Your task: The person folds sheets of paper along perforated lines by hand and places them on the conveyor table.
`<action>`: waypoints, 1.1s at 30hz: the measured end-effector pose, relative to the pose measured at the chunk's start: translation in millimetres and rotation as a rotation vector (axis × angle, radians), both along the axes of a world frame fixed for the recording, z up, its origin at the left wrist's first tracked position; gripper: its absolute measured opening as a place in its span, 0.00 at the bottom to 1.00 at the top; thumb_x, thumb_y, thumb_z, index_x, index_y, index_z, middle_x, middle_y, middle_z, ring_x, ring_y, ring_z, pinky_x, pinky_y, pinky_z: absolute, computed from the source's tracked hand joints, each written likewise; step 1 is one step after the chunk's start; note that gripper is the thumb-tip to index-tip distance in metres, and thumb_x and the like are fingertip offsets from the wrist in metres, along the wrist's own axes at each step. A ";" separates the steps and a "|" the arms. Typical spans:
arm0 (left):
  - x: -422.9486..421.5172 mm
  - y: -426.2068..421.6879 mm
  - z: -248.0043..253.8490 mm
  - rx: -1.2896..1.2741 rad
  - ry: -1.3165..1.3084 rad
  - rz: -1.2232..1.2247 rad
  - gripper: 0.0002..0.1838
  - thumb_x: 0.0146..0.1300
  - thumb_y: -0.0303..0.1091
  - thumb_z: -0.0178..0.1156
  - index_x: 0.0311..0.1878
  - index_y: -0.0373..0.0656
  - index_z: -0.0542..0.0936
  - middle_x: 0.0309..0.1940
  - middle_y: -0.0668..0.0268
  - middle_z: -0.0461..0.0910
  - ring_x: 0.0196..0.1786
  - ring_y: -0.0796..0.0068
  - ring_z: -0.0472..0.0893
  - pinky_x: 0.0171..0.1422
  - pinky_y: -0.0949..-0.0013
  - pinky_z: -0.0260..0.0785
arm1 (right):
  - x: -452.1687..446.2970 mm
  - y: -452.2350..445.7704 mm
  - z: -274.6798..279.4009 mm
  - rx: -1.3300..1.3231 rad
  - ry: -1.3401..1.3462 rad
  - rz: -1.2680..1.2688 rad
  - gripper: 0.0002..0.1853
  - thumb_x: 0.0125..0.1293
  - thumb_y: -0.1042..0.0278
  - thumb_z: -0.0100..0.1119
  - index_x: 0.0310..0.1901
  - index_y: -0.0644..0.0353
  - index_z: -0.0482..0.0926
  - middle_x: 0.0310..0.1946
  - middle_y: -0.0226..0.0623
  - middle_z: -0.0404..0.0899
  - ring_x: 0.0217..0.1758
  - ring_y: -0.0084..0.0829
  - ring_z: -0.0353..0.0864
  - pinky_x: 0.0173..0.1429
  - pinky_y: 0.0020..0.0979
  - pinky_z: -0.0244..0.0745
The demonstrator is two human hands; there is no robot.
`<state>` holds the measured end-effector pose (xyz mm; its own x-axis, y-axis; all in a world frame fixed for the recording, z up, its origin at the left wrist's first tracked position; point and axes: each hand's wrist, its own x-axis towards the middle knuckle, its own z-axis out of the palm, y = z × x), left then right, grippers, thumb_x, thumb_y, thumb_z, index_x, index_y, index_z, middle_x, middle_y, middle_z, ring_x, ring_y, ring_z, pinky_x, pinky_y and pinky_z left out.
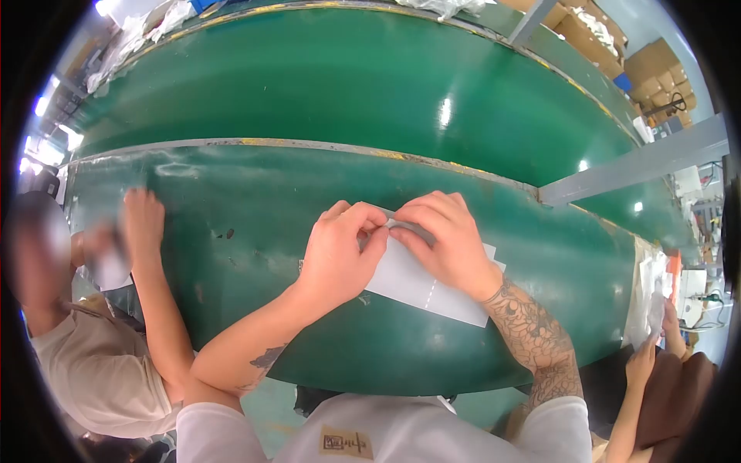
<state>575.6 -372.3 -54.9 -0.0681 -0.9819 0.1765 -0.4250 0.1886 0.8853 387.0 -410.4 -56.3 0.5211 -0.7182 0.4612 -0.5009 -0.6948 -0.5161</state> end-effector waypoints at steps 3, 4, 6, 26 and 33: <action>-0.2 -0.2 -4.0 0.043 0.035 0.014 0.05 0.61 0.23 0.63 0.40 0.37 0.81 0.32 0.58 0.81 0.35 0.66 0.82 0.39 0.67 0.77 | -0.5 -4.7 -4.0 0.041 0.002 0.027 0.11 0.56 0.70 0.73 0.40 0.53 0.82 0.37 0.28 0.81 0.40 0.31 0.79 0.46 0.35 0.65; -0.2 0.2 -3.4 0.053 0.036 0.010 0.05 0.61 0.23 0.63 0.40 0.37 0.81 0.32 0.58 0.81 0.35 0.66 0.82 0.39 0.67 0.77 | 0.1 -4.4 -2.6 0.040 -0.006 0.030 0.10 0.56 0.70 0.73 0.40 0.53 0.83 0.37 0.28 0.81 0.40 0.31 0.79 0.45 0.35 0.65; 0.3 -1.1 0.8 0.160 0.070 -0.002 0.05 0.62 0.23 0.63 0.41 0.37 0.81 0.34 0.58 0.80 0.34 0.68 0.84 0.40 0.69 0.77 | -0.4 -3.9 -2.4 0.047 -0.017 0.021 0.10 0.56 0.70 0.72 0.39 0.53 0.83 0.36 0.28 0.81 0.39 0.31 0.79 0.45 0.34 0.66; -0.4 2.5 -9.2 0.125 0.018 0.044 0.03 0.63 0.24 0.64 0.39 0.36 0.81 0.31 0.65 0.78 0.31 0.78 0.79 0.34 0.74 0.69 | -6.3 -5.0 -13.2 0.005 -0.071 0.063 0.08 0.59 0.66 0.70 0.39 0.54 0.83 0.37 0.28 0.78 0.44 0.31 0.78 0.48 0.36 0.66; 0.3 -3.3 -10.4 0.110 0.171 0.130 0.04 0.68 0.26 0.61 0.44 0.36 0.79 0.31 0.73 0.78 0.31 0.87 0.72 0.35 0.80 0.63 | -8.8 0.5 -9.7 -0.061 -0.114 -0.050 0.09 0.60 0.63 0.70 0.39 0.53 0.81 0.38 0.27 0.77 0.44 0.30 0.76 0.49 0.35 0.64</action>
<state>575.8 -375.6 -65.3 0.0814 -0.9945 0.0666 -0.2813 0.0411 0.9587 378.2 -409.8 -66.0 0.4268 -0.7109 0.5590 -0.4764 -0.7021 -0.5293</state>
